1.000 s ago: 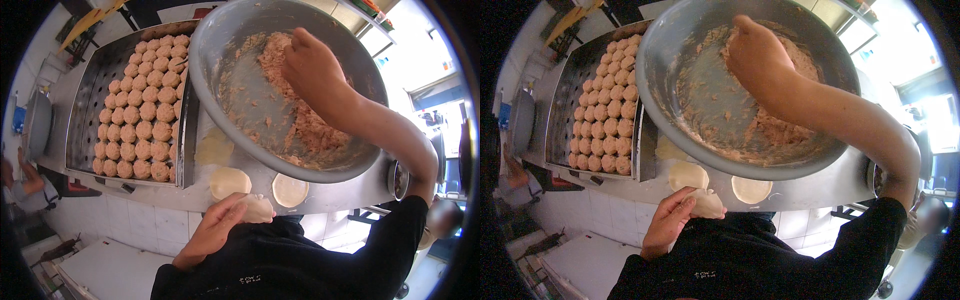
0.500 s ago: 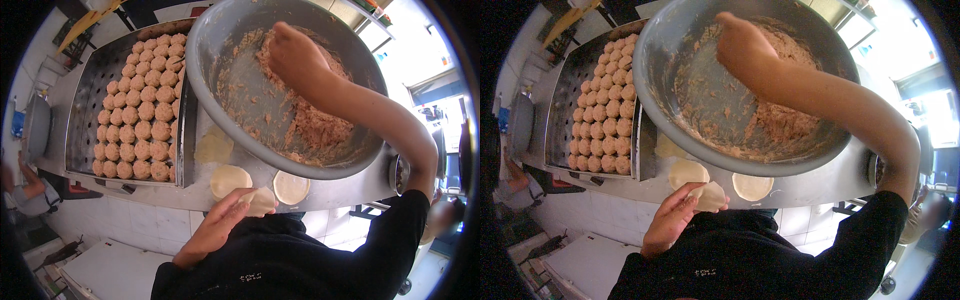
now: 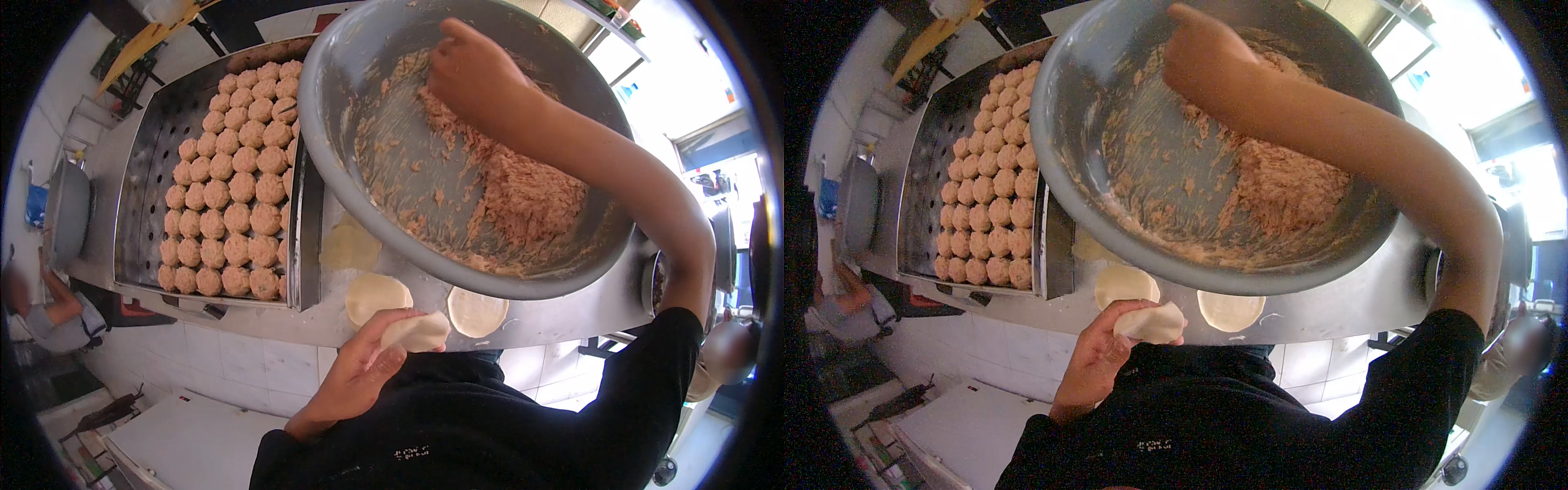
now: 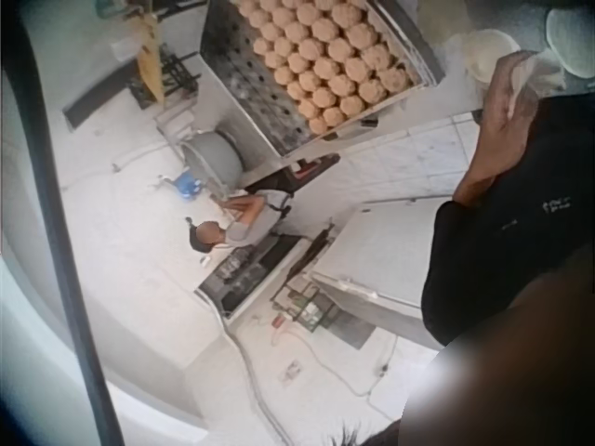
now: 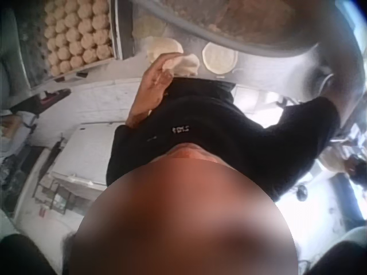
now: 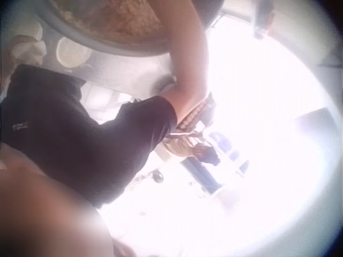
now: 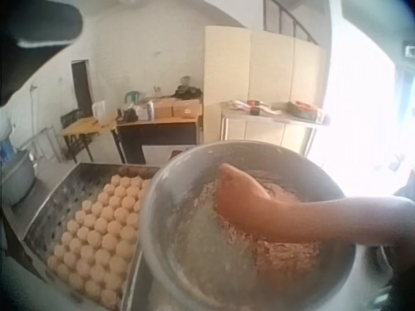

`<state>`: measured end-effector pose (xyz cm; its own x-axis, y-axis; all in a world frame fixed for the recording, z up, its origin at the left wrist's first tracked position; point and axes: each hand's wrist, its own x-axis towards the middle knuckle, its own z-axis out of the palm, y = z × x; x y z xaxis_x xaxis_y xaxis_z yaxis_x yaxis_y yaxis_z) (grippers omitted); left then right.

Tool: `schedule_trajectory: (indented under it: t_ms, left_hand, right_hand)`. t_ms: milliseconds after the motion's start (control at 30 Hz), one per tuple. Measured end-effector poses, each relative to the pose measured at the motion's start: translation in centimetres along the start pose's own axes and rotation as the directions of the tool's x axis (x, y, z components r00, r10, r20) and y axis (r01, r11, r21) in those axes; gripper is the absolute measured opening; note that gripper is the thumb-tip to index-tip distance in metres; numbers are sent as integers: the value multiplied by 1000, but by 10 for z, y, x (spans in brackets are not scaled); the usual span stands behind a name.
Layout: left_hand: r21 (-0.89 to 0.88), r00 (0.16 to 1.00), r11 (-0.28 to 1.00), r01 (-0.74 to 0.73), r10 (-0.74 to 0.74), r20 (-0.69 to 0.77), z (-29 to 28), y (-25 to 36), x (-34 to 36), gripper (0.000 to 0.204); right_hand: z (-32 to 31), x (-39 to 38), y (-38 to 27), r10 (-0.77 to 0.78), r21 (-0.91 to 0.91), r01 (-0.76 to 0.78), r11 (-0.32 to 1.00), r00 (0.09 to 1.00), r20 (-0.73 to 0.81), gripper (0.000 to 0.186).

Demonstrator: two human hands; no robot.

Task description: The person scoops meat filling from a large bowl using a fork and places it onto round dough wrappers held in the left hand. The filled dumplings are then placed onto a metal tray. The process is repeated continuously.

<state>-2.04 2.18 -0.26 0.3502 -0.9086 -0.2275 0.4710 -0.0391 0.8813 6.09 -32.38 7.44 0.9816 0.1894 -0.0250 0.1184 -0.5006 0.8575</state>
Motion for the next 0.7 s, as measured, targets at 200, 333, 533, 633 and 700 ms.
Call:
schedule_trajectory:
  t_ms: [200,333,533,633,700]
  left_hand:
    - [-99,989,995,1,-15,-146,3,-4,5,37]
    - [-29,968,992,-125,116,-223,9,-9,8,44]
    - [117,948,976,-182,206,-241,10,-8,9,55]
    - [186,978,973,-139,164,-130,7,-4,7,49]
    - [194,983,976,-96,123,-134,8,-2,5,44]
  right_hand:
    - [-8,-7,1,-154,249,145,957,988,14,6]
    - [-9,-14,10,-163,412,100,906,979,120,6]
    - [-5,-16,1,15,121,-26,992,996,92,4]
    - [-7,-18,-7,-68,120,62,991,996,48,4]
    - [-9,-21,-7,-115,205,109,973,993,16,5]
